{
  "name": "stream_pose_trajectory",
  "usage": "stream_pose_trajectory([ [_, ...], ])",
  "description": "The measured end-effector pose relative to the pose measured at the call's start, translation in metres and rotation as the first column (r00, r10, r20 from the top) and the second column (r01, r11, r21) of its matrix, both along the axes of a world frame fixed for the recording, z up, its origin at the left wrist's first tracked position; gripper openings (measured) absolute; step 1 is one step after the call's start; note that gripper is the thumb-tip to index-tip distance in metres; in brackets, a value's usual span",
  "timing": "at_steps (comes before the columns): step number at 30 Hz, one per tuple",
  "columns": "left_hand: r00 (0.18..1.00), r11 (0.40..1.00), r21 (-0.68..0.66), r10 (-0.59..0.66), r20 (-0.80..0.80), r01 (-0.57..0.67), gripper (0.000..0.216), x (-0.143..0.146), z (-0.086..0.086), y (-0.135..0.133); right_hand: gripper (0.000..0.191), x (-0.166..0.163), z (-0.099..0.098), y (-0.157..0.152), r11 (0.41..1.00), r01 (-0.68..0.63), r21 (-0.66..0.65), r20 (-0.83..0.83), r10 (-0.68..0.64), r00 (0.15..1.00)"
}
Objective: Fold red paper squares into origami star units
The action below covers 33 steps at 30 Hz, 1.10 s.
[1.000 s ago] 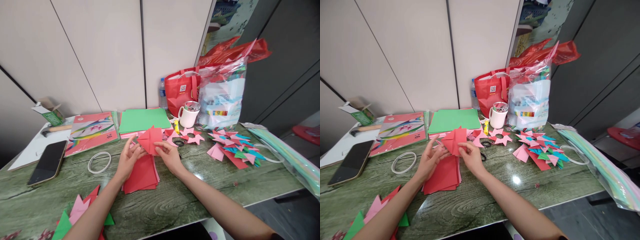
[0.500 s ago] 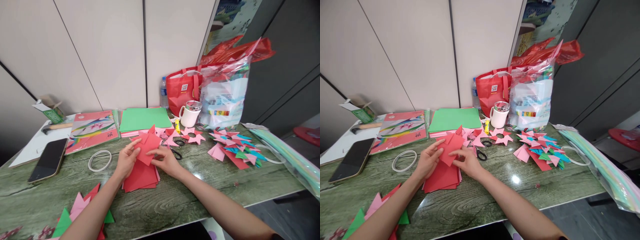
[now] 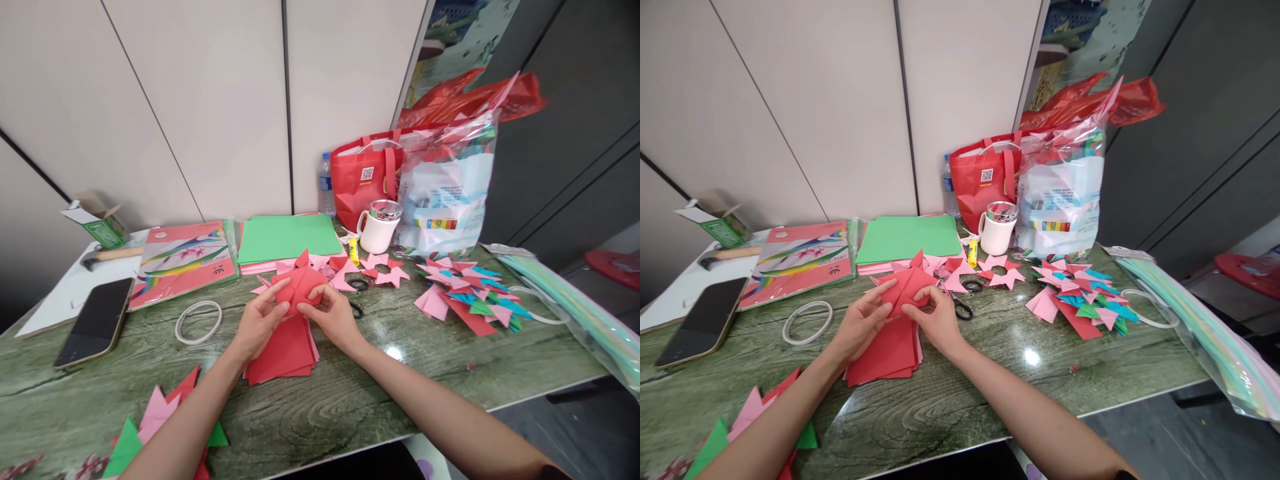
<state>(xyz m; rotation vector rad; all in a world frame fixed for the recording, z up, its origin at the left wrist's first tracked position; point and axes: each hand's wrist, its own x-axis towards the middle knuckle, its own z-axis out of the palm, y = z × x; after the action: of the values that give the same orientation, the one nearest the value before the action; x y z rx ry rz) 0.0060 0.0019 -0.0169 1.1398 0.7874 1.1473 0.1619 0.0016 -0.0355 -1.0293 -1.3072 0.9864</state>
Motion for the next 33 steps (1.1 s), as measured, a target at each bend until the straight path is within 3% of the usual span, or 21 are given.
stream_pose_trajectory([
  [11,0.993,1.000,-0.009,0.014,-0.114,-0.015,0.069,0.0009,0.0012,-0.0028,0.026,-0.0022,0.0053,-0.0033,0.999,-0.028,-0.042,-0.102,0.023,0.995],
  [21,0.990,0.998,-0.007,0.059,-0.132,-0.060,0.064,0.0014,-0.0044,-0.0018,0.029,-0.0029,0.0060,-0.0041,0.998,-0.029,-0.054,-0.100,0.023,0.995],
  [26,0.992,0.997,-0.014,0.077,-0.104,-0.079,0.058,0.0035,0.0010,-0.0036,0.029,-0.0032,0.0057,-0.0042,0.998,-0.014,-0.059,-0.113,0.007,0.994],
  [33,0.973,0.998,0.032,0.052,-0.227,-0.046,0.057,0.0012,-0.0005,-0.0022,0.030,-0.0034,0.0054,-0.0048,0.998,-0.025,-0.062,-0.110,0.018,0.994],
])
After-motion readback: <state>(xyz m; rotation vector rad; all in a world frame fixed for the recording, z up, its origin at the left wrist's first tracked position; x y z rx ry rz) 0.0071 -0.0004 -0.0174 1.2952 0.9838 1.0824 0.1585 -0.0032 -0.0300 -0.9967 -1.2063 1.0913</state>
